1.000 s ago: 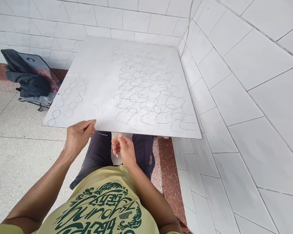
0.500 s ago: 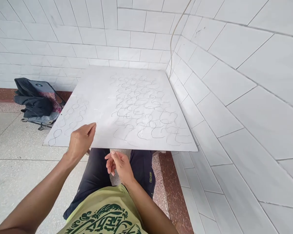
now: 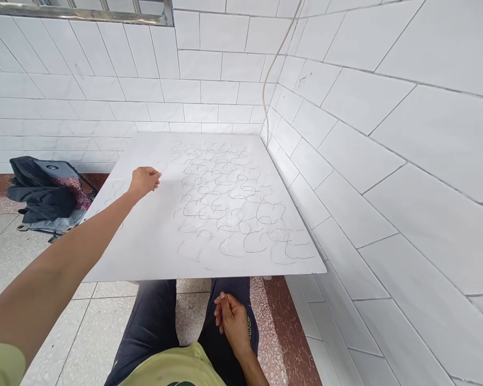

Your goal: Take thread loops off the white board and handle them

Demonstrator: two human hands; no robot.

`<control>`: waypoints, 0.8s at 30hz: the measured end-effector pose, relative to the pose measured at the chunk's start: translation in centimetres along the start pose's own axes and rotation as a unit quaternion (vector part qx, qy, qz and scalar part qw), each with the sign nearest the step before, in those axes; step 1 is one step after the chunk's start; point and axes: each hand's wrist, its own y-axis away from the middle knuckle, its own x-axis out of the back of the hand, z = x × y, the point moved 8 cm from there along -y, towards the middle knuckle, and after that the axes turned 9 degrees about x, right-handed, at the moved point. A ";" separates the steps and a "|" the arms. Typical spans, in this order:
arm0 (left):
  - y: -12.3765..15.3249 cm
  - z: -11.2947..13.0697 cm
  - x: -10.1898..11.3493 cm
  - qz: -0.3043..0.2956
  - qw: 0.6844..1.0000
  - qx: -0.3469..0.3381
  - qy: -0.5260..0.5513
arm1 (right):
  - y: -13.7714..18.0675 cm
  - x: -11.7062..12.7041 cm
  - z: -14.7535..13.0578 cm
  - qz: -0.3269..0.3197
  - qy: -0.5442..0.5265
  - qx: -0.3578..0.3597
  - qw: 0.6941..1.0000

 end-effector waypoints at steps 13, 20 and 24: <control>-7.3 0.9 -4.4 -0.002 0.994 0.026 -0.105 | -0.1 -1.1 0.9 -0.026 0.095 0.050 0.994; -6.8 0.3 -1.5 0.045 0.989 0.033 -0.139 | -0.2 -1.3 0.8 -0.046 0.123 0.064 0.989; -6.7 -1.5 5.7 0.102 0.976 0.038 -0.189 | 0.0 -1.0 1.3 -0.055 0.135 0.066 0.987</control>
